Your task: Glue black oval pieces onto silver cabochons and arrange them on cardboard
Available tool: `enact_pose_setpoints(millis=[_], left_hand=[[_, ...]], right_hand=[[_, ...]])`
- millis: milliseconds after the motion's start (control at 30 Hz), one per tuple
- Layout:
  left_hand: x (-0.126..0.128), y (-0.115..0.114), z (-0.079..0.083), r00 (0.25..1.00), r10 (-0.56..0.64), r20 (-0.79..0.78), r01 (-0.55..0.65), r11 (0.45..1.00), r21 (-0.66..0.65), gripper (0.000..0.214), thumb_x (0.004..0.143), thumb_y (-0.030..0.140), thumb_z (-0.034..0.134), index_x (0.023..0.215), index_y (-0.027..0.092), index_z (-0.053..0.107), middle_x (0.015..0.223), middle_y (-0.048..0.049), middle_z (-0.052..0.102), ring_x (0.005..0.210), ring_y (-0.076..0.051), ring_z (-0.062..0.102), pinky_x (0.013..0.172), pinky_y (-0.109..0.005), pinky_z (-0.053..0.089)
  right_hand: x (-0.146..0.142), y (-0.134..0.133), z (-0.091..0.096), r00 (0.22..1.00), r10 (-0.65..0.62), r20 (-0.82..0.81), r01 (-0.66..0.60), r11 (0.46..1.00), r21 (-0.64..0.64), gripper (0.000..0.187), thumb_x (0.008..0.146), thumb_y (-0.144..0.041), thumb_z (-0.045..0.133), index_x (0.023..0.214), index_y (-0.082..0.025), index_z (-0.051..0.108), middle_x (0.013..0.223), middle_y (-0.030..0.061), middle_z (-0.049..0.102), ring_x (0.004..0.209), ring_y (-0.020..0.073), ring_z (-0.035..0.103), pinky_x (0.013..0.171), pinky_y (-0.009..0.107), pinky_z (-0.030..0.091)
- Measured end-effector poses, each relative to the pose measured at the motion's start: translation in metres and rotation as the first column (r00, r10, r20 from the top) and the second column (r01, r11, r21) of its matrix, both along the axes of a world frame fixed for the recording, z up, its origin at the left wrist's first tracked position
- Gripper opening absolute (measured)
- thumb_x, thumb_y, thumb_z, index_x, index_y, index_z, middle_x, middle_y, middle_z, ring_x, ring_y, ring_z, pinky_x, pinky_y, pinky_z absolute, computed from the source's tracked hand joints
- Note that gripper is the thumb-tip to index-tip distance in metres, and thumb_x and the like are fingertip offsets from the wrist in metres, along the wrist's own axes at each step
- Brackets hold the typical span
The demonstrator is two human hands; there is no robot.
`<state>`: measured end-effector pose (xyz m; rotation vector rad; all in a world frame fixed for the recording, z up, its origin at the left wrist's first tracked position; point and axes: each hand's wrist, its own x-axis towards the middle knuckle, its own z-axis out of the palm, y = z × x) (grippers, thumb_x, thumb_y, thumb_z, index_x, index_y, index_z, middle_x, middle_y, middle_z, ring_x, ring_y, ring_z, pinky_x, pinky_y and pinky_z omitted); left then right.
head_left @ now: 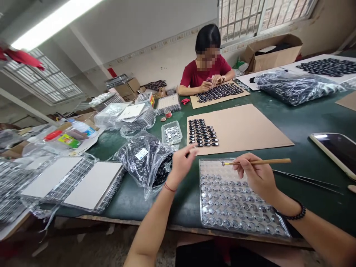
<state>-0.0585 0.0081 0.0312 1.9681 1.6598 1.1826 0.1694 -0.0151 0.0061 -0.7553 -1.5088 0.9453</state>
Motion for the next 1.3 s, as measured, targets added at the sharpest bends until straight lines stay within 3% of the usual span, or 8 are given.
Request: enact_pose_setpoints(millis=[100, 200, 267, 367, 500, 733, 1033, 1300], left_hand=[[-0.027, 0.023, 0.015, 0.958, 0.278, -0.077, -0.256, 0.943, 0.215, 0.037, 0.078, 0.036, 0.056, 0.108, 0.016, 0.062, 0.062, -0.0029, 0.061, 0.056, -0.012, 0.049, 0.06, -0.025, 0.039], [-0.024, 0.021, 0.014, 0.923, 0.351, 0.156, -0.38, 0.892, 0.243, 0.04, 0.078, 0.04, 0.054, 0.108, 0.014, 0.059, 0.053, 0.002, 0.053, 0.047, -0.01, 0.044, 0.052, -0.022, 0.036], [-0.006, 0.01, 0.003, 0.911, 0.262, 0.318, -0.312, 0.942, 0.119, 0.032, 0.077, 0.042, 0.054, 0.09, 0.014, 0.064, 0.053, 0.0023, 0.051, 0.044, -0.008, 0.041, 0.046, -0.02, 0.034], [0.026, -0.01, -0.016, 0.925, 0.061, 0.375, 0.01, 0.983, -0.184, 0.028, 0.074, 0.04, 0.057, 0.067, 0.013, 0.063, 0.05, 0.0024, 0.049, 0.043, -0.007, 0.04, 0.043, -0.019, 0.032], [0.05, -0.024, -0.026, 0.892, -0.24, 0.384, 0.393, 0.831, -0.394, 0.025, 0.075, 0.037, 0.055, 0.073, 0.014, 0.062, 0.056, 0.0012, 0.053, 0.048, -0.009, 0.046, 0.047, -0.02, 0.035], [0.05, -0.028, -0.022, 0.938, -0.301, 0.171, 0.346, 0.837, -0.423, 0.025, 0.073, 0.039, 0.058, 0.077, 0.016, 0.067, 0.054, 0.001, 0.057, 0.046, -0.008, 0.04, 0.046, -0.02, 0.03], [0.049, -0.027, -0.017, 0.931, -0.324, 0.168, 0.365, 0.83, -0.423, 0.03, 0.069, 0.037, 0.062, 0.091, 0.018, 0.068, 0.053, 0.0023, 0.05, 0.047, -0.008, 0.028, 0.045, -0.021, 0.023], [0.05, -0.028, -0.018, 0.931, -0.303, 0.205, 0.362, 0.844, -0.396, 0.031, 0.07, 0.039, 0.061, 0.091, 0.017, 0.069, 0.052, 0.0019, 0.047, 0.047, -0.007, 0.027, 0.044, -0.021, 0.022]], right_hand=[[0.0, 0.001, -0.002, 1.0, 0.015, 0.011, -0.015, 1.0, 0.002, 0.017, 0.089, -0.025, 0.043, 0.081, -0.018, 0.056, 0.065, 0.0001, 0.055, 0.044, 0.007, 0.049, 0.042, 0.02, 0.042], [-0.001, 0.001, -0.008, 0.998, 0.038, 0.047, -0.038, 0.999, 0.0, 0.017, 0.089, -0.026, 0.042, 0.082, -0.018, 0.056, 0.066, 0.0002, 0.055, 0.044, 0.0072, 0.048, 0.041, 0.02, 0.041], [-0.001, 0.001, -0.012, 0.997, 0.039, 0.072, -0.039, 0.999, 0.0, 0.017, 0.089, -0.027, 0.043, 0.081, -0.018, 0.055, 0.066, 0.0003, 0.055, 0.044, 0.0074, 0.048, 0.041, 0.021, 0.04], [0.0, 0.002, -0.013, 0.994, 0.014, 0.111, -0.015, 1.0, 0.006, 0.018, 0.088, -0.028, 0.044, 0.079, -0.017, 0.055, 0.066, 0.0005, 0.054, 0.045, 0.0077, 0.047, 0.043, 0.022, 0.041], [0.001, 0.006, -0.008, 0.985, -0.006, 0.173, 0.003, 1.0, 0.012, 0.021, 0.088, -0.03, 0.044, 0.075, -0.017, 0.055, 0.063, 0.0005, 0.053, 0.048, 0.0086, 0.048, 0.044, 0.021, 0.04], [-0.001, 0.01, -0.006, 0.968, 0.01, 0.251, -0.039, 0.993, 0.11, 0.028, 0.091, -0.031, 0.035, 0.076, -0.017, 0.054, 0.064, 0.0008, 0.053, 0.052, 0.0084, 0.049, 0.049, 0.02, 0.039], [-0.004, 0.003, -0.005, 0.875, -0.031, 0.484, -0.144, 0.936, 0.32, 0.028, 0.09, -0.029, 0.034, 0.073, -0.017, 0.052, 0.064, 0.0035, 0.057, 0.059, 0.0127, 0.051, 0.058, 0.025, 0.039], [-0.004, 0.001, -0.005, 0.86, -0.087, 0.503, -0.137, 0.91, 0.391, 0.026, 0.089, -0.026, 0.034, 0.073, -0.018, 0.052, 0.061, 0.0029, 0.056, 0.057, 0.0133, 0.051, 0.056, 0.025, 0.037]])
